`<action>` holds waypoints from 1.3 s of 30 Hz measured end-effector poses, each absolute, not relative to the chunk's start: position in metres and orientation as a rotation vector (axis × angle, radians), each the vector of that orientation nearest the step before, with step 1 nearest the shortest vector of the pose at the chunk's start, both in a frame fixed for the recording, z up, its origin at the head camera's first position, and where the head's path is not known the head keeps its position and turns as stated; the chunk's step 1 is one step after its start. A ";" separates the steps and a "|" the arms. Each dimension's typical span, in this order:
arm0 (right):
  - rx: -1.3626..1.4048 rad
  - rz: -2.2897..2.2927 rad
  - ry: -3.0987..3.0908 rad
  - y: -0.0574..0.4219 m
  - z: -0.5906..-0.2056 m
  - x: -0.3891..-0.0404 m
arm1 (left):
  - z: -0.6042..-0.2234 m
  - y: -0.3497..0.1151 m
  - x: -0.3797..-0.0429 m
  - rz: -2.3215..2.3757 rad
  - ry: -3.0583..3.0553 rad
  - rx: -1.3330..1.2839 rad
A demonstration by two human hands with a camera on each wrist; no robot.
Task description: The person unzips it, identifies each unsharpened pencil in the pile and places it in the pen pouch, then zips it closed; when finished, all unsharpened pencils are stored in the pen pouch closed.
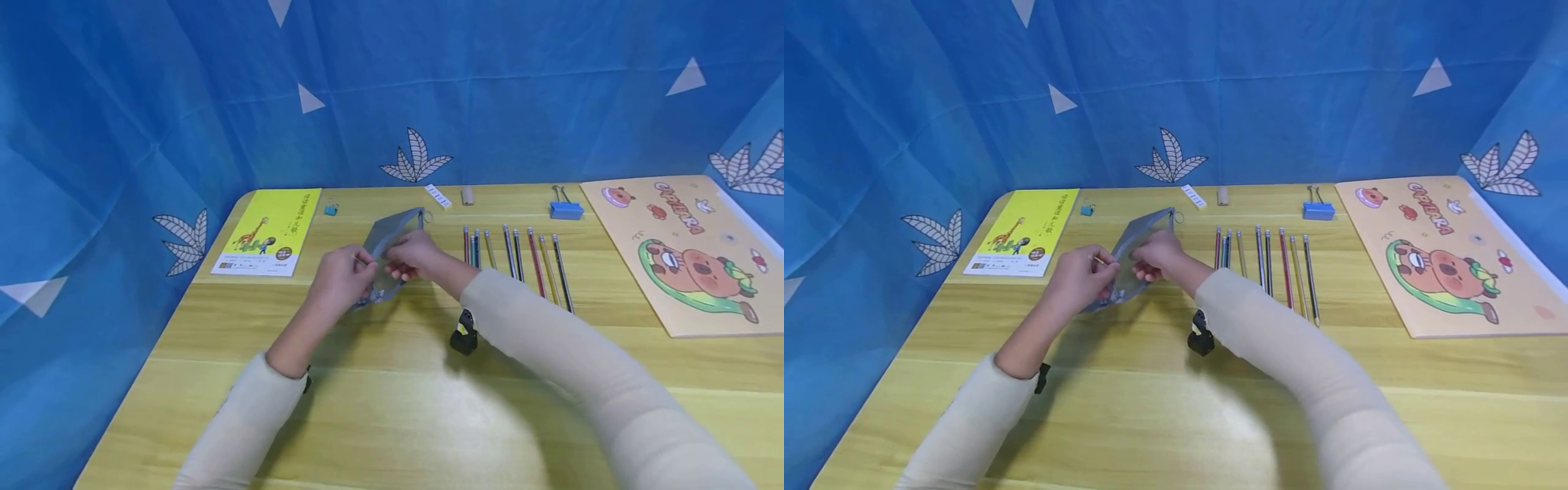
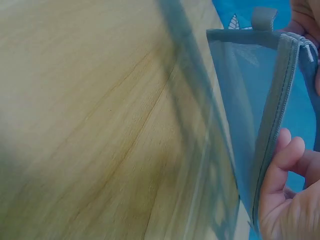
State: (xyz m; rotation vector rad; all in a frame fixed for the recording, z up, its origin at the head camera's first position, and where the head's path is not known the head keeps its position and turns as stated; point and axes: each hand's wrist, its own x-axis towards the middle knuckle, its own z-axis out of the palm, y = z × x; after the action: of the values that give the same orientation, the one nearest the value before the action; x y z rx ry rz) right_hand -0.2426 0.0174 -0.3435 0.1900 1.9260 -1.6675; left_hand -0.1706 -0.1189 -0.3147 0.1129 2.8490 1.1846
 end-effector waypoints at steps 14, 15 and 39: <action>0.011 -1.717 1.889 0.080 -0.334 -0.232 | -0.318 -0.124 -0.170 1.282 2.845 0.059; 0.009 -1.704 1.905 0.087 -0.334 -0.231 | -0.318 -0.125 -0.170 1.282 2.839 0.059; -0.005 -1.207 2.485 0.250 -0.335 -0.215 | -0.318 -0.131 -0.171 1.409 2.728 0.005</action>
State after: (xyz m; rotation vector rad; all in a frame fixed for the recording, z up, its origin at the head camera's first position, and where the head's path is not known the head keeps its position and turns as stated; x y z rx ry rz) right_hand -0.2149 0.2495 -0.3347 -0.0052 2.4849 -1.2073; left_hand -0.1711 -0.1306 -0.3182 0.0051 2.7280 1.4092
